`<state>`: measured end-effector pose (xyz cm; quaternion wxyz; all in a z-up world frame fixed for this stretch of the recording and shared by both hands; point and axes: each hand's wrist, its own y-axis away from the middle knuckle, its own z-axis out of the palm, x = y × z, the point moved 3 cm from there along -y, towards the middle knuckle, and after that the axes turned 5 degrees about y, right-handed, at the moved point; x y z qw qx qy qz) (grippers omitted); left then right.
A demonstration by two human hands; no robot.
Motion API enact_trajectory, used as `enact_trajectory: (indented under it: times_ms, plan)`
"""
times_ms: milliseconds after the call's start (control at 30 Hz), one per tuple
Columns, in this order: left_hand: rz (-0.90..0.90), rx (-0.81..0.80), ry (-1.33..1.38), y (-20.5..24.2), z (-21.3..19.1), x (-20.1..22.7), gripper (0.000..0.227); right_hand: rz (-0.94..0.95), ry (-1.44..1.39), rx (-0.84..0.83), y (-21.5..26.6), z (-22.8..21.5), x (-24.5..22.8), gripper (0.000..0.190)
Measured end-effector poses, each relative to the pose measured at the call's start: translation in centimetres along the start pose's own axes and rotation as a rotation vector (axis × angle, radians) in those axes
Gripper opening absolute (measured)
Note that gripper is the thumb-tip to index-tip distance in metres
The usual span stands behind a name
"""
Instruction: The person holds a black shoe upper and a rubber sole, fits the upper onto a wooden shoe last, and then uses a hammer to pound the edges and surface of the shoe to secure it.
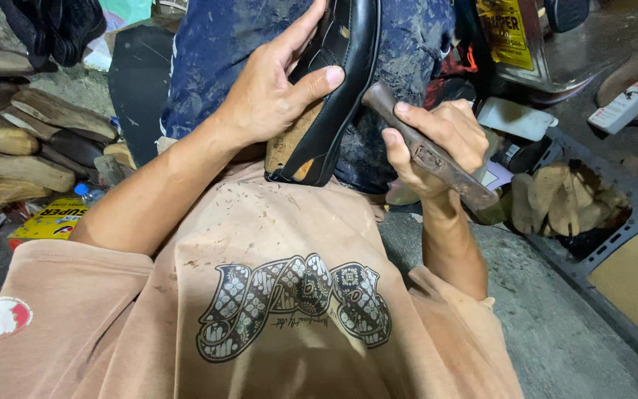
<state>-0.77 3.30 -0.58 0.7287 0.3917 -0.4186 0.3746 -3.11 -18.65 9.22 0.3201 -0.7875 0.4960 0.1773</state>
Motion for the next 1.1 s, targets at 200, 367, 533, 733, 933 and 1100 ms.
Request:
enact_trajectory:
  times_ms: [200,367,533,733,933,1100]
  plan:
    - [-0.03,-0.019,-0.024,-0.1,0.1,0.4,0.076,-0.104,-0.012,-0.033,-0.3,0.0,0.9,0.017]
    - [-0.078,-0.032,-0.057,-0.2,0.1,1.2,0.077,-0.168,-0.084,-0.06,-1.3,-0.1,1.4,0.015]
    - [-0.088,-0.021,-0.231,-0.5,-0.3,1.6,0.075,-0.19,-0.083,-0.115,-1.8,-0.2,2.2,0.016]
    - [-0.091,-0.027,-0.354,-0.6,-0.5,2.2,0.074,-0.258,-0.119,-0.325,-4.9,-1.0,2.7,0.018]
    - [-0.072,-0.014,-0.186,-0.7,-0.1,1.9,0.075,-0.269,-0.085,-0.375,-5.4,-1.6,1.9,0.019]
    - [-0.068,-0.039,-0.072,-0.3,-0.1,1.7,0.076,-0.2,-0.12,-0.142,-1.9,-0.5,2.4,0.022]
